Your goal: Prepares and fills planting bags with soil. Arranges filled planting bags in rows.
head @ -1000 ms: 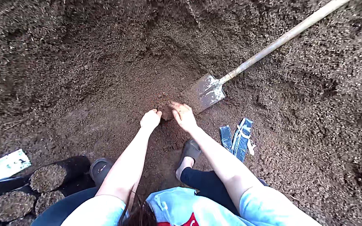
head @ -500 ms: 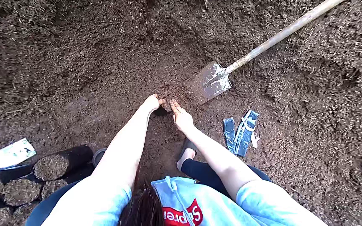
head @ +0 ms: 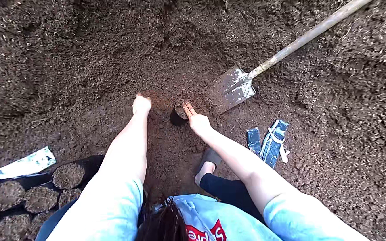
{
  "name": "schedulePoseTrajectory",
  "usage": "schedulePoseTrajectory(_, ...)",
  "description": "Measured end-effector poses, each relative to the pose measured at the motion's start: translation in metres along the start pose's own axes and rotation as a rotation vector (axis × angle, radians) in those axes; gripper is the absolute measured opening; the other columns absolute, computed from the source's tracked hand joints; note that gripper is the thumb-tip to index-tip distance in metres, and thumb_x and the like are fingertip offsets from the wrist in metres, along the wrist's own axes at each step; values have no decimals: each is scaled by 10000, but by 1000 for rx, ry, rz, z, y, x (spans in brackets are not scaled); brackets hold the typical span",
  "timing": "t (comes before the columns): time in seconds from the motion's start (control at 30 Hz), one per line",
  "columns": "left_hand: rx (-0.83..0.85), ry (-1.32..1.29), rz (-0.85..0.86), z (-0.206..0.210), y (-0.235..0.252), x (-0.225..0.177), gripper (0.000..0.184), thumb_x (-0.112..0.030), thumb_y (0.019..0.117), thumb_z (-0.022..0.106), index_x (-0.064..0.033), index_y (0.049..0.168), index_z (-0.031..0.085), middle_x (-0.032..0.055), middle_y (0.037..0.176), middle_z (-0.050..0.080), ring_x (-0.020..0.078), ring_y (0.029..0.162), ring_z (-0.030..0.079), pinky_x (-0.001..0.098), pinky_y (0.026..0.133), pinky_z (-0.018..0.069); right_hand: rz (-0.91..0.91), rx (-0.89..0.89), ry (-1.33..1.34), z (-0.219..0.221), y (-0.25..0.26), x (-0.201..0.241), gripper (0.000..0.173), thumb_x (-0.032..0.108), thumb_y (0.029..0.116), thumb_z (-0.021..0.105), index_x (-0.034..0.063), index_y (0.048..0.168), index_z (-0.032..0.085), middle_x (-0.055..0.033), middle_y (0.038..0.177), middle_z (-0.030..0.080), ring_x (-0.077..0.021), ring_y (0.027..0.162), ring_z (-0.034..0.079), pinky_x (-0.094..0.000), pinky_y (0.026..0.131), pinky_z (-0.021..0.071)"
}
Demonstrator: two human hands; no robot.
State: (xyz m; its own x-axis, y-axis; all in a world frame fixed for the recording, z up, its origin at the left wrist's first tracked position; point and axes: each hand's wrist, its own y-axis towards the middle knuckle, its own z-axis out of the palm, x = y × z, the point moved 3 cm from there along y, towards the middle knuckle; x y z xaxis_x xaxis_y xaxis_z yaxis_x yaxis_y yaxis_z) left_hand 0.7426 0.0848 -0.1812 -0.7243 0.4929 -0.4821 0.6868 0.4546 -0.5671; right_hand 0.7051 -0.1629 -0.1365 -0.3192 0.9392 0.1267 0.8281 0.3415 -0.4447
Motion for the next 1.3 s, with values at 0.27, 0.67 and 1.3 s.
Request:
schedulePoseTrajectory(0.27, 19, 275, 215, 47, 53, -8, 541, -250, 984, 632, -54, 1476, 524, 230, 1596, 388, 463, 1484, 342, 681, 1104, 390, -238, 59, 11, -60, -19, -21, 481, 104, 1048, 474, 231, 1509, 527, -7, 1670, 333, -325, 1328, 572, -556, 1002, 522)
schedulePoseTrajectory(0.67, 165, 175, 363, 88, 62, -13, 388, -40, 911, 693, -70, 1297, 669, 281, 1387, 565, 510, 1314, 510, 674, 1027, 461, -136, 184, 160, -48, -42, -85, 393, 151, 1073, 406, 111, 1393, 630, -142, 1368, 650, -312, 1274, 619, -530, 1085, 466)
schedulePoseTrajectory(1.3, 193, -249, 554, -54, -43, -61, 324, -236, 1068, 541, -96, 1352, 611, 100, 1328, 667, 205, 1209, 650, 475, 1065, 487, -264, -779, 9, -54, 79, 28, 488, 359, 1082, 339, 213, 1510, 522, -126, 1587, 452, -352, 1504, 361, -716, 1209, 126)
